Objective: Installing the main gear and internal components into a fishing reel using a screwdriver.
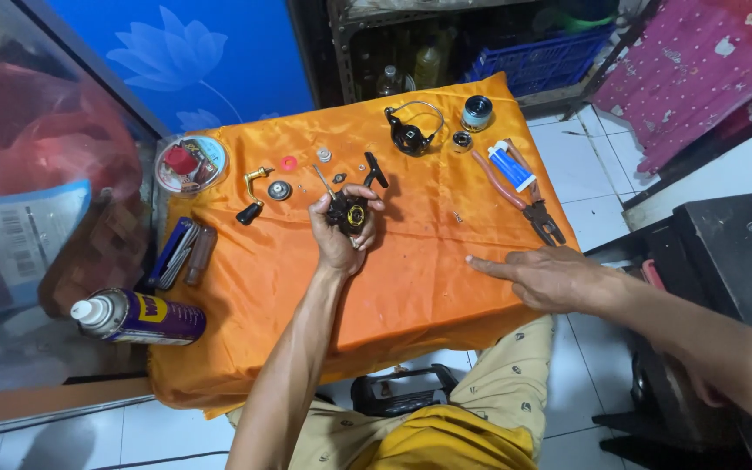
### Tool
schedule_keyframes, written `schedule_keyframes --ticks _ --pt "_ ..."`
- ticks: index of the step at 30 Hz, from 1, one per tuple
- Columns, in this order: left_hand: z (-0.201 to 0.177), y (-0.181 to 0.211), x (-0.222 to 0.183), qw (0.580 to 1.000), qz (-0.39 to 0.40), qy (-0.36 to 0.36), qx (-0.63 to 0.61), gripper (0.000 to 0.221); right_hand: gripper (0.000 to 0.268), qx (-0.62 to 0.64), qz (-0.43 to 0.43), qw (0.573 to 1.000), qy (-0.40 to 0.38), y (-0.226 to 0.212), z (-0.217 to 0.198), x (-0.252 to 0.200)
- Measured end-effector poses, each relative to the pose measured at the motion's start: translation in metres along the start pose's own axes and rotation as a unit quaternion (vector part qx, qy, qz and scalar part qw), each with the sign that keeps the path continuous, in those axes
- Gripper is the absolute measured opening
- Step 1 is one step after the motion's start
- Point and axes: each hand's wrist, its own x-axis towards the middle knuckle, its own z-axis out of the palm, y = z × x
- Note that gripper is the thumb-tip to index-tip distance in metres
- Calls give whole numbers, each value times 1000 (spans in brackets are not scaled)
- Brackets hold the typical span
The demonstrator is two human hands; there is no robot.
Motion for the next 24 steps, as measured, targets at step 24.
schedule_keyframes --ticks 24 --pt "-2 -3 2 1000 -5 -3 -8 66 29 -11 -64 945 322 35 -15 55"
